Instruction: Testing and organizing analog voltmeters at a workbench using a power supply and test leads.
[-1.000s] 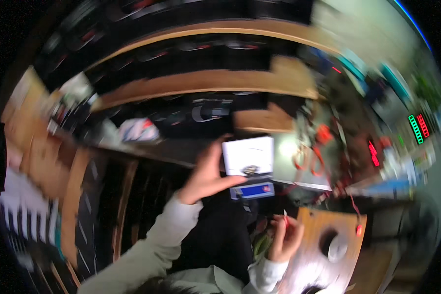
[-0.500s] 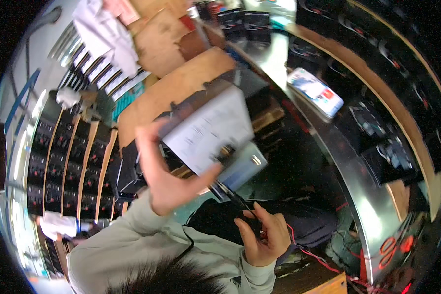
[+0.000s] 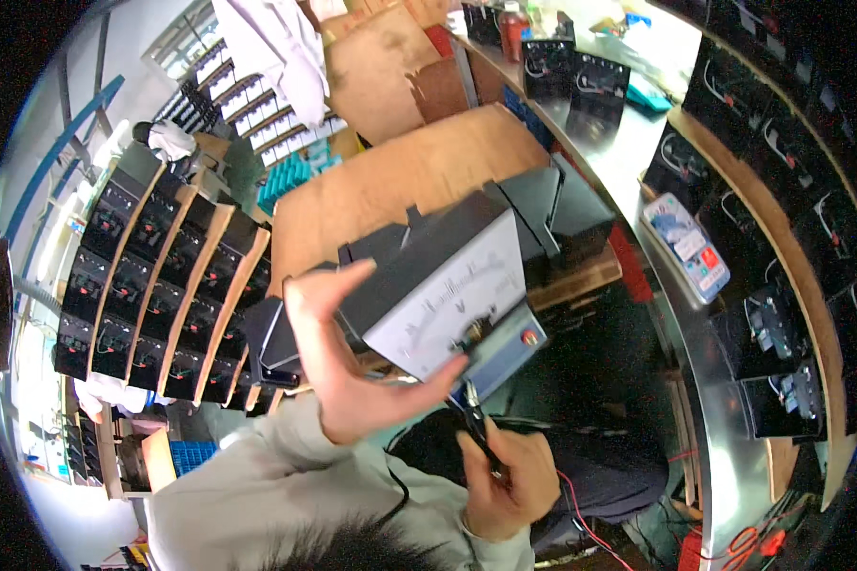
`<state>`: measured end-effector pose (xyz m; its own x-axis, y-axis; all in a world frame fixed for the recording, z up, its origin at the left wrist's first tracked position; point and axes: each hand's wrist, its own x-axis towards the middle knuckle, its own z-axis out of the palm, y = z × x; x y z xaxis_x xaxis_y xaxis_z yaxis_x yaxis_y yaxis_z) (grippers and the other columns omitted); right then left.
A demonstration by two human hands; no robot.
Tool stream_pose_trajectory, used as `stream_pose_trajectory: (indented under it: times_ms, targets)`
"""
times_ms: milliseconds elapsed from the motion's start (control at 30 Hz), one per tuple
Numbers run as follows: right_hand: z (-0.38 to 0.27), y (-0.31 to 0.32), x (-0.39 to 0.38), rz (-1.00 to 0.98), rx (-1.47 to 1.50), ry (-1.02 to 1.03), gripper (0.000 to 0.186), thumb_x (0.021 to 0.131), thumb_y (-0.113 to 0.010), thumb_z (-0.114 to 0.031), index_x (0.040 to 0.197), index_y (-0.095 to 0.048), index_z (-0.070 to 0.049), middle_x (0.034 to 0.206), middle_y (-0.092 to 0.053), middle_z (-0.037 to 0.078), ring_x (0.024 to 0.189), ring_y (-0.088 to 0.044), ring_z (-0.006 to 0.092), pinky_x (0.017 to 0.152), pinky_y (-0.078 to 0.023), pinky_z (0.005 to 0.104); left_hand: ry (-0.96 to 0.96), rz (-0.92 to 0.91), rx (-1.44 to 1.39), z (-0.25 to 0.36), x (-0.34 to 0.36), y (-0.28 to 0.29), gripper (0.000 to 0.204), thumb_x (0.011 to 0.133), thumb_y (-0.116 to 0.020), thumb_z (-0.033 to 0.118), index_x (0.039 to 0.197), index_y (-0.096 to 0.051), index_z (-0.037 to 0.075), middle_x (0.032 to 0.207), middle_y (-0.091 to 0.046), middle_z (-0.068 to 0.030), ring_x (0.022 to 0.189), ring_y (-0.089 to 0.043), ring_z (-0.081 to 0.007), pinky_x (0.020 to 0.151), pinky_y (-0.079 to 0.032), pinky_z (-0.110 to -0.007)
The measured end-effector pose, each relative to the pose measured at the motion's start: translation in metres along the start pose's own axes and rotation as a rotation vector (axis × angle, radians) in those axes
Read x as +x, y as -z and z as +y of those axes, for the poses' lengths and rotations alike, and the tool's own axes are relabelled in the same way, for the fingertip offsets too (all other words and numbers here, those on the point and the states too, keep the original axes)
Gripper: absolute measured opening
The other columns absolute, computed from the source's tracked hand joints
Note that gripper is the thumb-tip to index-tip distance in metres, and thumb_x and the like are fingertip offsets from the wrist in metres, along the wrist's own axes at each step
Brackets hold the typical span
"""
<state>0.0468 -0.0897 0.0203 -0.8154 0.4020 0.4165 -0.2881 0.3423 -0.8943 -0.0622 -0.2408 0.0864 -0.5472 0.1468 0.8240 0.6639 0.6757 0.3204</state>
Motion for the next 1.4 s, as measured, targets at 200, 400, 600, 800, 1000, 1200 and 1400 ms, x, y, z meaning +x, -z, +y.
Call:
stream_pose_trajectory:
  times_ms: [200,400,600,800,1000,1200,1400]
  targets:
    - [0.012,0.024,-0.016,0.050,0.402,-0.380,0.023,0.079,-0.085,0.006,0.096,-0.070,0.001,0.083,-0.068,0.006,0.068,-0.057,0.0089,0.059,-0.040,0.0230,-0.013,-0.125,-0.155,0.016,-0.019,-0.015,0.089,0.059,-0.098,0.023,0.132,-0.053,-0.002,0.116,-0.055,-0.0165,0.103,-0.057,-0.0313,0.089,-0.047,-0.041]
    - [0.021,0.025,-0.023,0.024,-0.212,0.260,0.032,0.071,-0.089,0.000,0.096,-0.070,-0.005,0.077,-0.064,0.010,0.057,-0.056,0.0278,0.052,-0.044,0.0360,-0.042,-0.171,-0.104,0.021,-0.014,-0.017,0.087,0.059,-0.097,0.022,0.131,-0.055,-0.001,0.113,-0.057,-0.0152,0.102,-0.056,-0.0315,0.090,-0.046,-0.041]
    - [0.013,0.018,-0.015,-0.005,-0.210,0.393,0.039,0.069,-0.092,0.001,0.100,-0.069,-0.003,0.079,-0.066,0.008,0.059,-0.059,0.0242,0.052,-0.046,0.0332,-0.088,-0.071,-0.096,0.020,-0.004,-0.001,0.091,0.057,-0.097,0.022,0.135,-0.055,0.001,0.118,-0.061,-0.0138,0.105,-0.057,-0.0320,0.094,-0.039,-0.046]
    - [0.013,0.028,-0.016,-0.057,-0.120,0.433,0.037,0.069,-0.089,-0.002,0.100,-0.069,-0.005,0.081,-0.066,0.008,0.059,-0.057,0.0235,0.052,-0.045,0.0337,0.072,-0.334,0.008,0.005,0.001,0.001,0.084,0.057,-0.094,0.018,0.131,-0.058,0.003,0.114,-0.056,-0.0163,0.104,-0.055,-0.0338,0.092,-0.045,-0.044]
    - [0.026,0.065,-0.030,0.280,0.026,0.132,0.020,0.080,-0.080,-0.005,0.095,-0.067,0.000,0.082,-0.065,0.007,0.068,-0.054,0.0200,0.065,-0.042,0.0315,-0.015,-0.055,0.452,-0.075,0.040,0.071,0.085,0.063,-0.090,0.017,0.140,-0.058,0.004,0.117,-0.063,-0.0161,0.106,-0.059,-0.0361,0.098,-0.046,-0.046]
    - [0.049,0.096,-0.029,0.449,-0.110,-0.235,0.011,0.097,-0.071,-0.001,0.108,-0.070,0.001,0.093,-0.066,0.003,0.078,-0.053,0.0060,0.067,-0.039,0.0197,0.098,-0.442,1.040,-0.221,0.076,0.153,0.091,0.061,-0.092,0.021,0.143,-0.055,0.011,0.127,-0.066,-0.0139,0.121,-0.064,-0.0369,0.098,-0.055,-0.048]
    - [0.072,0.145,-0.042,0.627,-0.314,-0.214,0.015,0.104,-0.067,-0.010,0.115,-0.065,0.000,0.095,-0.058,-0.001,0.081,-0.047,0.0066,0.070,-0.038,0.0220,0.649,-0.946,0.767,-0.346,0.012,0.145,0.101,0.050,-0.098,0.024,0.140,-0.059,0.001,0.130,-0.069,-0.0230,0.122,-0.066,-0.0371,0.106,-0.052,-0.041]
